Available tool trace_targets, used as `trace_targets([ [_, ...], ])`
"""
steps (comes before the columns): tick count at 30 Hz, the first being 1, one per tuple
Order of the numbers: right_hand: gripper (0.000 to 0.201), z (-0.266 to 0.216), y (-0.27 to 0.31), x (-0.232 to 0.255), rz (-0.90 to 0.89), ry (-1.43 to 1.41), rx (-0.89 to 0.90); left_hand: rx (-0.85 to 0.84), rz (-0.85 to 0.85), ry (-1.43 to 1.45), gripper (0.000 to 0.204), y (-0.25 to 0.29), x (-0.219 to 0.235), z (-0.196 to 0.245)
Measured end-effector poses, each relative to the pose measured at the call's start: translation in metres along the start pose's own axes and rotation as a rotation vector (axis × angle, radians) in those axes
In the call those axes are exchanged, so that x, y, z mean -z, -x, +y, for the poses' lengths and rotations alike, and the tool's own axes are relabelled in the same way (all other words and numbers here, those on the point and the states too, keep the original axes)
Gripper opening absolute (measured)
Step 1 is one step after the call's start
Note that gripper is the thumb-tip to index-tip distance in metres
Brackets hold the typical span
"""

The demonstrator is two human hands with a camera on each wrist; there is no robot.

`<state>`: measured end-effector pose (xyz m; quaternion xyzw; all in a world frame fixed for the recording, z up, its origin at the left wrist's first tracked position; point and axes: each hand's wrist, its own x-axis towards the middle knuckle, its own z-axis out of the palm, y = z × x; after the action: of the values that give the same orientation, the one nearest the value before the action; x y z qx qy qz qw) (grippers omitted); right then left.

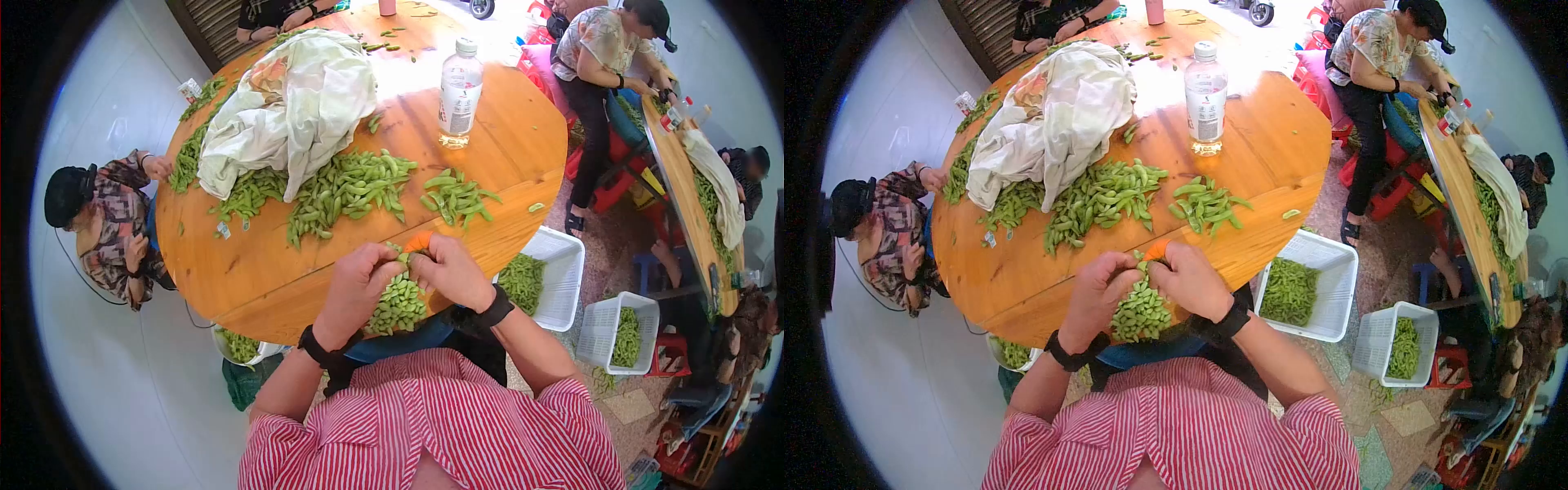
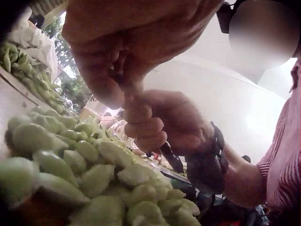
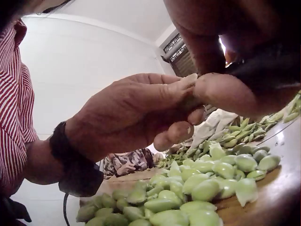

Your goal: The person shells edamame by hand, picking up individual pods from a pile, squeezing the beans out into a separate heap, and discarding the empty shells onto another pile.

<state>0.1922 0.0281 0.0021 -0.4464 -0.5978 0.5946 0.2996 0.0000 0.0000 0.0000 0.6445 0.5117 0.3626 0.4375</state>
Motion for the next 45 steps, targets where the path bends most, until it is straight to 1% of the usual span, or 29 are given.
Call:
trace_targets([
  [2, 0.014, -0.002, 0.002, -0.002, 0.059, 0.005, 0.023, -0.297, 0.109, -0.321, 0.014, -0.001, -0.004, 0.005],
  [3, 0.014, -0.004, -0.006, -0.005, 0.063, 0.003, 0.057, -0.321, 0.12, -0.342, 0.014, -0.007, 0.001, 0.004],
  [5, 0.014, -0.002, 0.0, -0.007, 0.085, -0.04, 0.064, -0.407, 0.217, -0.329, 0.014, -0.003, -0.009, 0.003],
  [6, 0.014, -0.004, -0.001, -0.008, 0.083, -0.035, 0.068, -0.41, 0.224, -0.328, 0.014, -0.003, -0.009, 0.005],
  [8, 0.015, -0.007, -0.001, -0.009, 0.084, -0.006, 0.083, -0.232, 0.2, -0.182, 0.016, -0.002, -0.008, 0.008],
  [9, 0.015, -0.007, -0.002, -0.008, 0.08, 0.004, 0.085, -0.235, 0.209, -0.176, 0.016, -0.002, -0.007, 0.008],
  [11, 0.014, -0.005, -0.004, -0.006, -0.004, -0.098, 0.074, 0.221, 0.003, 0.455, 0.019, -0.004, -0.002, 0.007],
  [12, 0.014, -0.003, -0.006, -0.005, -0.008, -0.088, 0.076, 0.215, 0.009, 0.462, 0.019, -0.004, -0.002, 0.006],
  [14, 0.011, -0.001, -0.009, -0.004, -0.092, -0.18, 0.081, 0.264, -0.02, 0.699, 0.022, -0.006, 0.001, 0.001],
  [15, 0.011, -0.001, -0.011, -0.003, -0.097, -0.172, 0.084, 0.257, -0.014, 0.703, 0.022, -0.006, 0.003, 0.001],
  [17, 0.01, -0.003, -0.013, -0.001, -0.167, -0.384, 0.033, 0.325, -0.074, 0.881, 0.022, -0.007, 0.009, 0.002],
  [18, 0.01, -0.004, -0.014, -0.003, -0.17, -0.374, 0.038, 0.314, -0.071, 0.884, 0.022, -0.007, 0.01, 0.002],
  [20, 0.011, -0.003, -0.013, -0.007, -0.132, -0.406, -0.029, 0.326, -0.095, 0.847, 0.022, -0.008, 0.011, 0.0],
  [21, 0.011, -0.001, -0.015, -0.008, -0.135, -0.396, -0.026, 0.318, -0.092, 0.852, 0.022, -0.008, 0.012, -0.001],
  [24, 0.015, -0.001, -0.016, -0.012, -0.026, -0.204, 0.067, 0.33, -0.121, 0.913, 0.021, -0.007, 0.014, -0.007],
  [26, 0.016, -0.009, -0.014, -0.013, -0.025, -0.154, 0.085, 0.376, -0.171, 0.998, 0.022, -0.006, 0.015, -0.012],
  [27, 0.017, -0.01, -0.012, -0.014, -0.022, -0.114, 0.098, 0.369, -0.171, 1.0, 0.022, -0.006, 0.015, -0.012],
  [29, 0.017, -0.007, -0.011, -0.016, 0.005, -0.078, 0.106, 0.427, -0.123, 0.977, 0.021, -0.005, 0.015, -0.011],
  [30, 0.016, -0.003, -0.013, -0.017, 0.06, 0.039, 0.207, 0.421, -0.126, 0.979, 0.021, -0.005, 0.014, -0.011],
  [31, 0.016, -0.001, -0.014, -0.017, 0.115, 0.156, 0.306, 0.39, -0.062, 0.854, 0.021, -0.004, 0.012, -0.01],
  [32, 0.016, 0.0, -0.014, -0.018, 0.116, 0.158, 0.308, 0.36, 0.001, 0.729, 0.02, -0.004, 0.011, -0.009],
  [33, 0.017, -0.001, -0.013, -0.019, 0.15, 0.258, 0.323, 0.359, -0.001, 0.729, 0.02, -0.003, 0.01, -0.01],
  [34, 0.018, -0.003, -0.012, -0.021, 0.183, 0.358, 0.337, 0.319, 0.01, 0.672, 0.021, -0.002, 0.009, -0.011],
  [35, 0.018, -0.008, -0.011, -0.022, 0.185, 0.358, 0.337, 0.28, 0.022, 0.615, 0.021, -0.002, 0.008, -0.012],
  [37, 0.018, -0.018, -0.008, -0.026, 0.226, 0.461, 0.305, 0.277, 0.027, 0.647, 0.022, -0.004, 0.005, -0.015],
  [38, 0.018, -0.018, -0.009, -0.027, 0.226, 0.461, 0.303, 0.275, 0.033, 0.68, 0.023, -0.004, 0.005, -0.016],
  [41, 0.014, -0.018, -0.012, -0.027, 0.238, 0.527, 0.358, 0.307, 0.004, 0.732, 0.024, -0.006, 0.005, -0.015],
  [43, 0.013, -0.012, -0.016, -0.025, 0.238, 0.628, 0.405, 0.333, -0.011, 0.726, 0.023, -0.007, 0.005, -0.016],
  [45, 0.013, -0.006, -0.02, -0.023, 0.23, 0.609, 0.411, 0.36, -0.024, 0.721, 0.023, -0.008, 0.004, -0.016],
])
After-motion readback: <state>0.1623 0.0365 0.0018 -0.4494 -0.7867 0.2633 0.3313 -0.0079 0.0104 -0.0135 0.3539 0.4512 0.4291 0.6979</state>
